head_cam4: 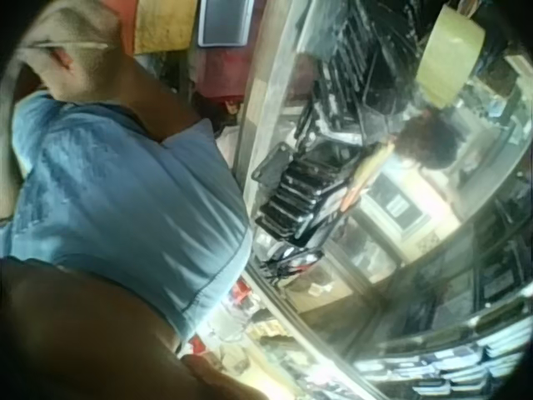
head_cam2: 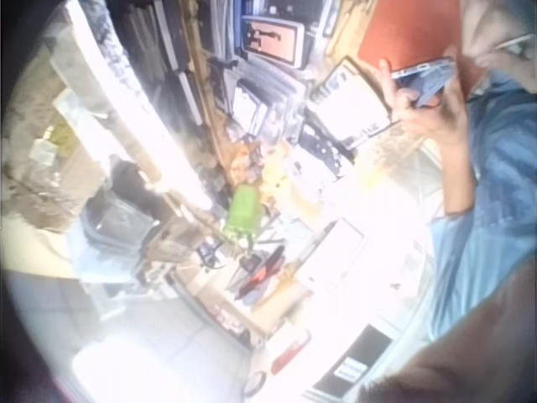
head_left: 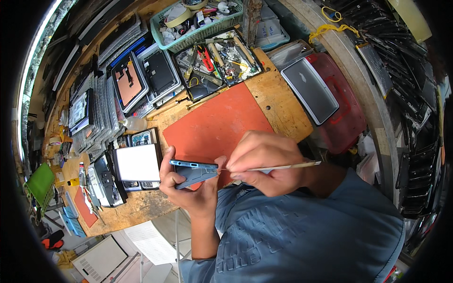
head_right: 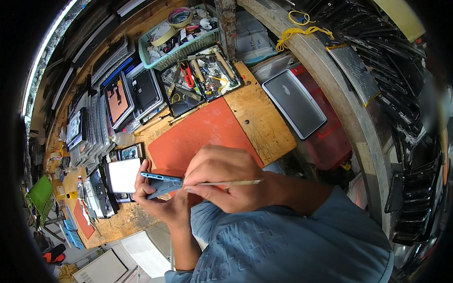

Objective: The person disassembles a blue smartphone using a metal prying tool, removes the back cover, and detaches internal components including the motherboard. They then handle a black smartphone, remove its back cover, and separate its internal parts. The workspace is cluttered with various phone parts and tools.

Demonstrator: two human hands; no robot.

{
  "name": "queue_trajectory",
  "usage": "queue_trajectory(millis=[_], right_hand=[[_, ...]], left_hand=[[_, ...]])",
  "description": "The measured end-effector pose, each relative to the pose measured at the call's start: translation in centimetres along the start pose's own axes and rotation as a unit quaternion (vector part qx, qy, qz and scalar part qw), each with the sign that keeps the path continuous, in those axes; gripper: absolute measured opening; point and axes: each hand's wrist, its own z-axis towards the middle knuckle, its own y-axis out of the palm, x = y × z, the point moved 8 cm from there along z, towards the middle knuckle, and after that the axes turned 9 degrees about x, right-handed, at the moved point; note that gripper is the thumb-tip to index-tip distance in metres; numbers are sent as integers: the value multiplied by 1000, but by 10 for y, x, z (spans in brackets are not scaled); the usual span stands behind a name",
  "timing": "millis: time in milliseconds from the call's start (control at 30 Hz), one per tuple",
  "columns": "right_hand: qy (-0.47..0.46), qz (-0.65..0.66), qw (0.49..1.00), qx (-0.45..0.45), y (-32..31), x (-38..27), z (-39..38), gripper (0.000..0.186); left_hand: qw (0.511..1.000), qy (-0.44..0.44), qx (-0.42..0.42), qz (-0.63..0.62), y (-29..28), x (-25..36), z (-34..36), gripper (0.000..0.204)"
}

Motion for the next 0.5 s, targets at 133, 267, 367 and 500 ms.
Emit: queue_trajectory(millis=[133, 267, 367, 500], right_hand=[[-8, -58, 998, -31, 17, 10, -9, 18], [0, -51, 998, -21, 19, 19, -20, 19], [8, -44, 999, -13, 19, 24, -20, 17], [26, -47, 998, -13, 17, 25, -16, 16]], left_hand=[[1000, 4, 9, -19, 0, -6, -6, 75], [999, 8, 38, -34, -1, -13, -8, 74], [994, 24, 70, -82, 4, -15, -7, 74], [991, 53, 104, -59, 2, -14, -9, 79]])
